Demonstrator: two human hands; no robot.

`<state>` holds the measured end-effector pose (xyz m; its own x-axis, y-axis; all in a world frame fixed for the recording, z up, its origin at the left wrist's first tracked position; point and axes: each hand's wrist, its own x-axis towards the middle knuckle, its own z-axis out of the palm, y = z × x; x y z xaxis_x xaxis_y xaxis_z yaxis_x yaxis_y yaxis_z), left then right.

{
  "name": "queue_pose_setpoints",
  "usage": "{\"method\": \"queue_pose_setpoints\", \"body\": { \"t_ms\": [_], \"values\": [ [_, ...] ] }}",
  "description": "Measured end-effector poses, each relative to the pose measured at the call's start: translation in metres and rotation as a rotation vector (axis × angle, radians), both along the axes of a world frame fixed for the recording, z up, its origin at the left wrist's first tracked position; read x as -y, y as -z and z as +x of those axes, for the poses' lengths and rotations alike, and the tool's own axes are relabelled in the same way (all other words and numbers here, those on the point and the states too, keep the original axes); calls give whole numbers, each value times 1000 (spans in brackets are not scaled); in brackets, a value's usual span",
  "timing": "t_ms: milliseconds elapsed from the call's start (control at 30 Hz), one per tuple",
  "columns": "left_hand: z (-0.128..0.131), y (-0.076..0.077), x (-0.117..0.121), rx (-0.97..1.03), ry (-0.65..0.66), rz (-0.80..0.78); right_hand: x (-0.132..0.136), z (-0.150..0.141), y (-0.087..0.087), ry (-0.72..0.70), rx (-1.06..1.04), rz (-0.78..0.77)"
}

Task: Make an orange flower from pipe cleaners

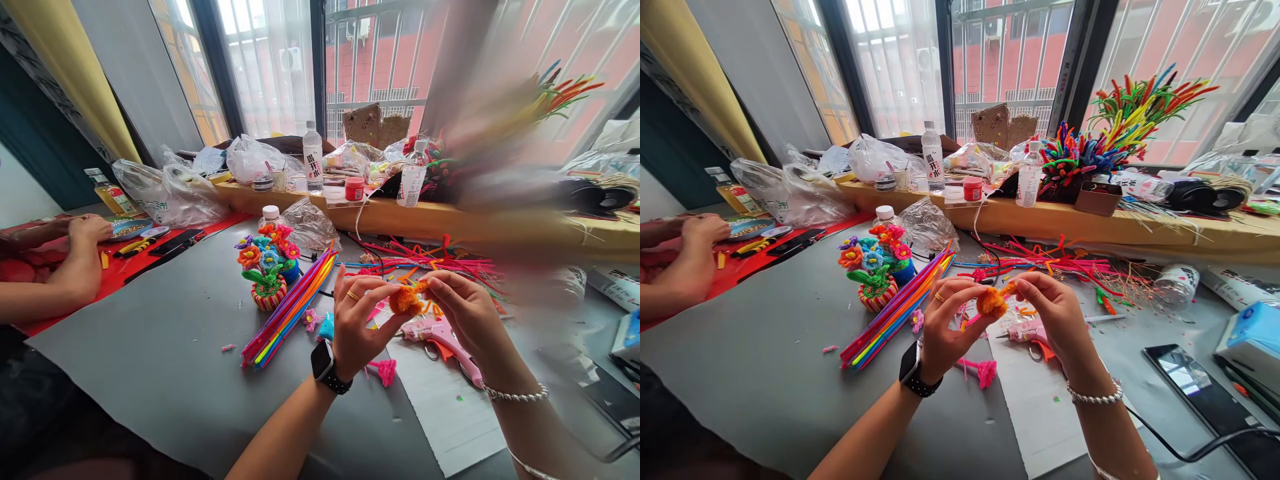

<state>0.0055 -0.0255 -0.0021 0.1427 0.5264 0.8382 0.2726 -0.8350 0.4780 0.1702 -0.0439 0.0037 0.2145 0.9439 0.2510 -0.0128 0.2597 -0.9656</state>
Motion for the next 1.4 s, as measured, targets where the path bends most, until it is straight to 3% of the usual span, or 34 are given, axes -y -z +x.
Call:
{"method": "queue_pose_setpoints", "body": {
  "t_ms": [133, 267, 367, 467, 567, 767, 967, 1400],
  "values": [
    [-1, 2, -2, 103, 183, -242, -1, 1, 0, 18, 9, -8],
    [0, 6, -10, 460, 546, -747, 0, -1, -1, 94, -51, 22],
    [-1, 8, -17, 711, 820, -1022, 2, -1, -5, 143, -108, 61],
    [-3, 8, -19, 779, 1050, -1152, 2, 0, -6, 176, -111, 86],
    [-5, 9, -18, 741, 1173, -1174, -1, 5, -3, 204, 9, 34],
    [-7, 10, -15, 683, 1285, -1174, -13, 18, 16, 181, 312, -134],
    [-5, 11, -16, 658, 1283, -1194, -17, 19, 21, 226, 529, -197],
    [-4, 4, -16, 662, 1173, -1286, -21, 29, 28, 246, 598, -233]
  ]
}}
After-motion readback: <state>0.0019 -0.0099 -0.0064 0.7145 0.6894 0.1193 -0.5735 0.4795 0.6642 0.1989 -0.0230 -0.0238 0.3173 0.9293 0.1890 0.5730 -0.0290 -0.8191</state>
